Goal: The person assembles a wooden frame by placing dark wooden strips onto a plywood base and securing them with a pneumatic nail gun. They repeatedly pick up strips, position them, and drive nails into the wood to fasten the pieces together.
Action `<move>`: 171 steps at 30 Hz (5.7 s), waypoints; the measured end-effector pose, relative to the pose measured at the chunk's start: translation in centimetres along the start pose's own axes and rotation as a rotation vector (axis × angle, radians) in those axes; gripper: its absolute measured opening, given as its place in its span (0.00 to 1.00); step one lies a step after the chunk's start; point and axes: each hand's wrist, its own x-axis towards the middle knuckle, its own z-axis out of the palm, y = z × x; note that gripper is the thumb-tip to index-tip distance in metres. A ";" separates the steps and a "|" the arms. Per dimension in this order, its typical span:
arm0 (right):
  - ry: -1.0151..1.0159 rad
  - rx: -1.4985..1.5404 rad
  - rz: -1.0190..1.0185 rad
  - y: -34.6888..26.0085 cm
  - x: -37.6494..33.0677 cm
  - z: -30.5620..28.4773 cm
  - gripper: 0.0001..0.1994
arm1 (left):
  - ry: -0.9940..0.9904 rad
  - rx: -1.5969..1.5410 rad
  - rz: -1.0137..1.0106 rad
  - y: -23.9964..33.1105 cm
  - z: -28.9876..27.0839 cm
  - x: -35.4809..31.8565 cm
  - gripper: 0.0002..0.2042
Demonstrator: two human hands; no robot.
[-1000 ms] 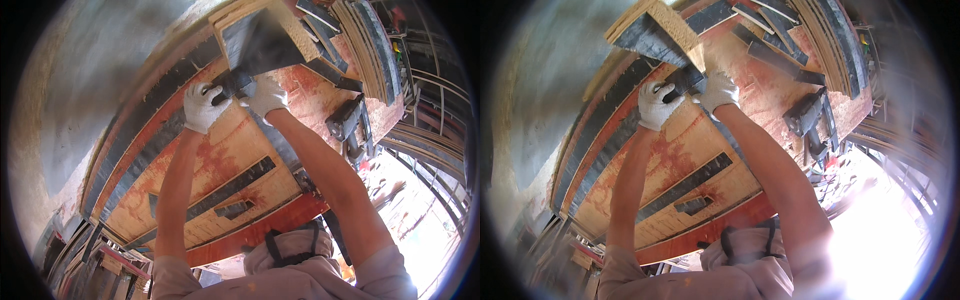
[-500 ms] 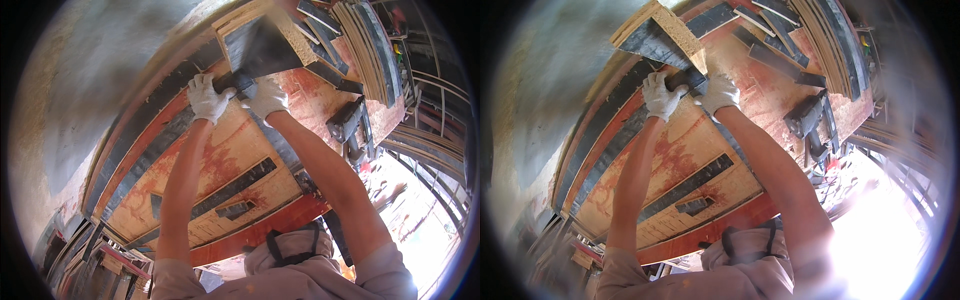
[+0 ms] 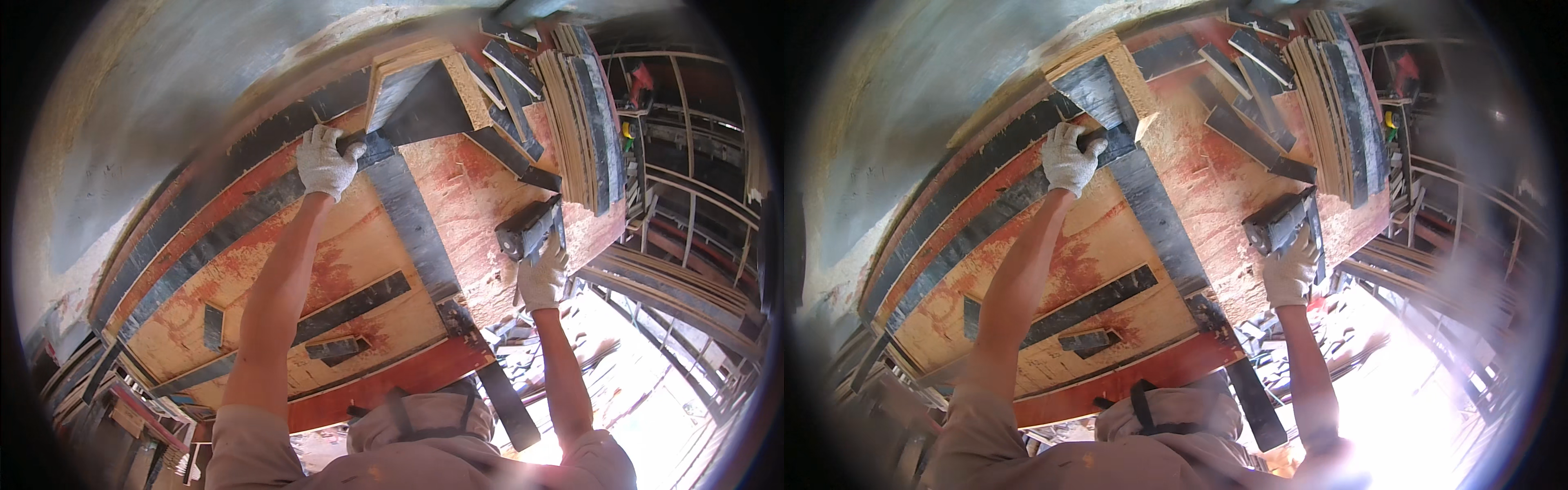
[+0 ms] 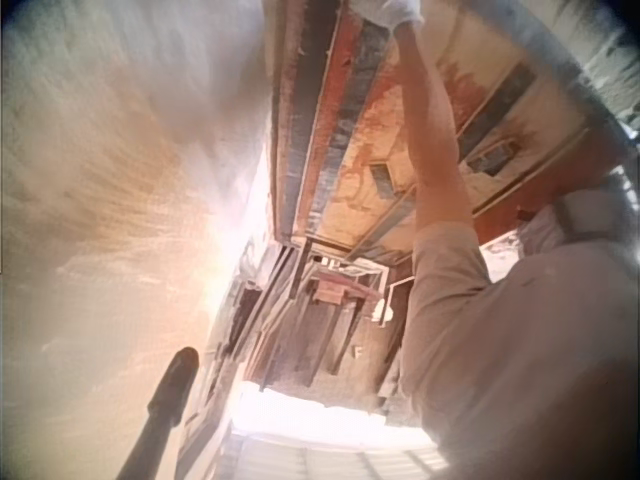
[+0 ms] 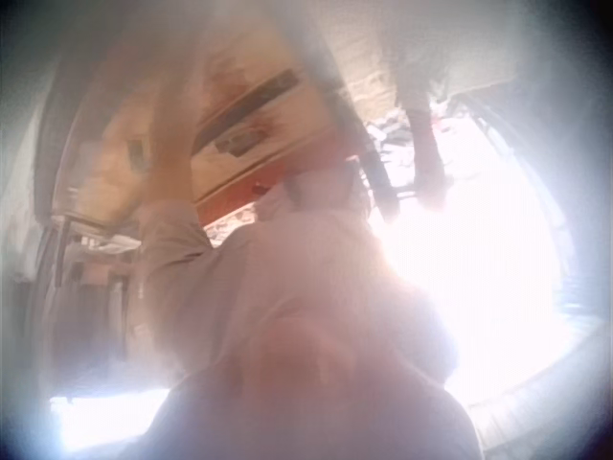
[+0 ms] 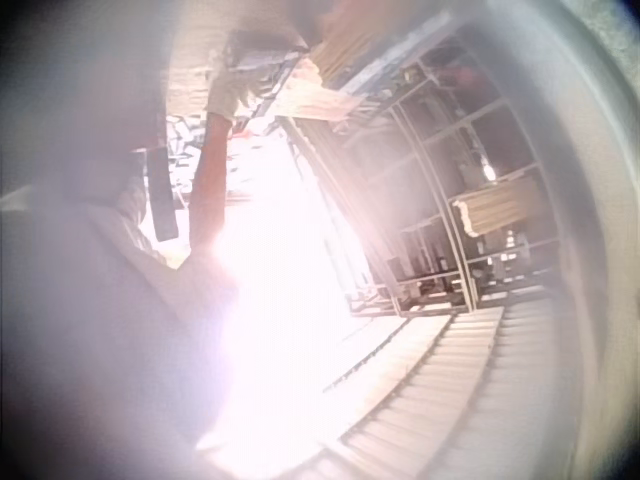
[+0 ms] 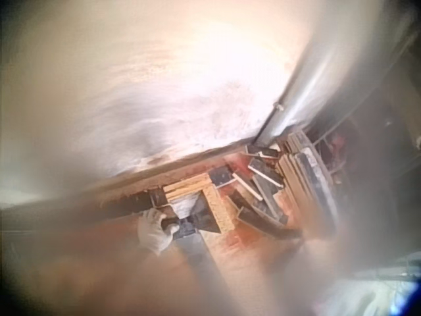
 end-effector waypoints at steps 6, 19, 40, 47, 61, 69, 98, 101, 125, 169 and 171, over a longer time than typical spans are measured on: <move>-0.082 0.358 0.121 9.0 2.4 10.4 0.59 | 0.002 -0.083 -0.034 1.1 -0.1 0.8 0.18; -0.603 0.922 0.263 2.9 1.5 -6.5 0.13 | 0.010 -0.061 -0.077 0.4 0.1 0.2 0.15; -0.166 0.376 -0.684 -21.8 2.2 -2.9 0.30 | 0.060 -0.084 -0.026 0.0 0.6 0.5 0.12; -0.170 0.294 -0.680 -20.8 2.1 -2.9 0.30 | 0.063 -0.062 -0.012 0.0 0.5 0.3 0.12; -0.226 0.386 -0.747 -21.8 2.1 -3.7 0.31 | 0.040 -0.089 -0.044 0.1 0.2 0.0 0.13; -0.484 0.777 -0.561 -20.0 3.8 -1.8 0.30 | -0.091 -0.124 0.107 -3.7 -5.5 -3.7 0.34; -0.380 0.205 -0.727 -16.3 4.9 -0.3 0.17 | -0.120 -0.153 0.152 -8.0 -5.5 -5.6 0.36; -0.669 0.663 -0.148 -18.9 3.0 -2.8 0.14 | -0.105 -0.133 0.167 -7.9 -5.8 -5.5 0.34; -1.012 1.435 0.330 -26.9 -2.7 -2.4 0.14 | -0.073 -0.224 0.157 -7.9 -5.7 -5.6 0.33; -0.812 1.819 0.635 -8.5 -12.6 -3.0 0.18 | -0.505 -0.029 -0.183 1.4 -16.5 -43.5 0.35; -0.767 1.705 0.486 -11.0 -13.1 -5.7 0.13 | -0.564 0.030 -0.422 1.9 -17.6 -45.2 0.32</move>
